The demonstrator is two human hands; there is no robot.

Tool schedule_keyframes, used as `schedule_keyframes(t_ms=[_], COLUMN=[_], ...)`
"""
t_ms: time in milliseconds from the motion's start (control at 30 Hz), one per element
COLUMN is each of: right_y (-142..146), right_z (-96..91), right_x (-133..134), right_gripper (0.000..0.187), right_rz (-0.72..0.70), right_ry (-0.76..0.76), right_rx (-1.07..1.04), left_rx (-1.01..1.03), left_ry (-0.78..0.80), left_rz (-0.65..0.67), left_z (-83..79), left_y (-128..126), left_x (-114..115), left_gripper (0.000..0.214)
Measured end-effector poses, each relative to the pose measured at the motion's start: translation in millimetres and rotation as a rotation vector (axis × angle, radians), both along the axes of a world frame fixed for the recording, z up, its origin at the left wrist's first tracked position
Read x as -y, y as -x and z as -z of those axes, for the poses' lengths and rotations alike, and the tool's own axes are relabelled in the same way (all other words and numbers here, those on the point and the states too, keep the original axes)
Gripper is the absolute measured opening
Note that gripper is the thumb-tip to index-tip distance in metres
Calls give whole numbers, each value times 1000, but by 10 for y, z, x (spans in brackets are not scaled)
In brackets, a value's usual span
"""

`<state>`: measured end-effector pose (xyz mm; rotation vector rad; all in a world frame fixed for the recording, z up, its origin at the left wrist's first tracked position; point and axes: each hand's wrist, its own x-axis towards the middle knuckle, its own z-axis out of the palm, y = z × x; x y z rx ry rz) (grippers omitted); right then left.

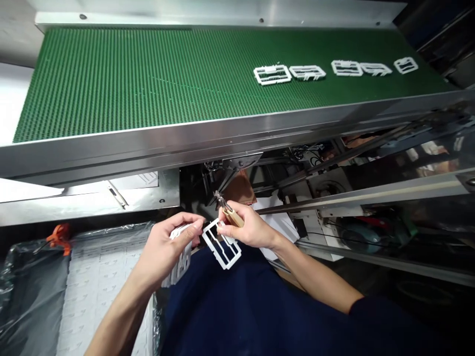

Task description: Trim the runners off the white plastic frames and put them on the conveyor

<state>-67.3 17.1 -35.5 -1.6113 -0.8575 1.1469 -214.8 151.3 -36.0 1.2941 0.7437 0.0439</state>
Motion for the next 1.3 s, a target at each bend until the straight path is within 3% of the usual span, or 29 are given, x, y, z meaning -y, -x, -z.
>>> schedule_keyframes(t_ms=[167, 400, 533, 667, 767, 867, 933, 1100, 1167, 1300], right_y=[39, 88, 156, 286, 363, 314, 195, -160, -235, -263], right_z=[-2, 90, 231, 409, 474, 391, 245, -230, -370, -519], right_x=[32, 81, 111, 152, 185, 209, 216, 207, 189, 124], right_gripper=[14, 14, 20, 32, 36, 31, 27, 18, 21, 15], right_rz=[-132, -224, -214, -107, -99, -168, -249, -629, -772, -924], right_ry=[4, 36, -13, -76, -36, 40, 96, 196, 232, 248], right_rx=[-8, 20, -215, -494, -522, -340, -78, 642, 778, 902], left_rx=[-68, -97, 114, 257, 258, 216, 189, 186, 179, 172], left_ry=[-111, -241, -357, -285, -195, -110, -78, -37, -41, -88], left_rz=[392, 612, 640, 580, 565, 556, 554, 584, 604, 650], left_z=[-8, 53, 9, 2, 54, 128, 163, 122, 81, 33], left_y=[-11, 22, 8, 72, 164, 230, 245, 225, 213, 192], left_x=[-188, -167, -147, -108, -68, -43, -38, -43, -41, -32], left_gripper=[28, 28, 21, 19, 18, 18, 19, 20, 21, 21])
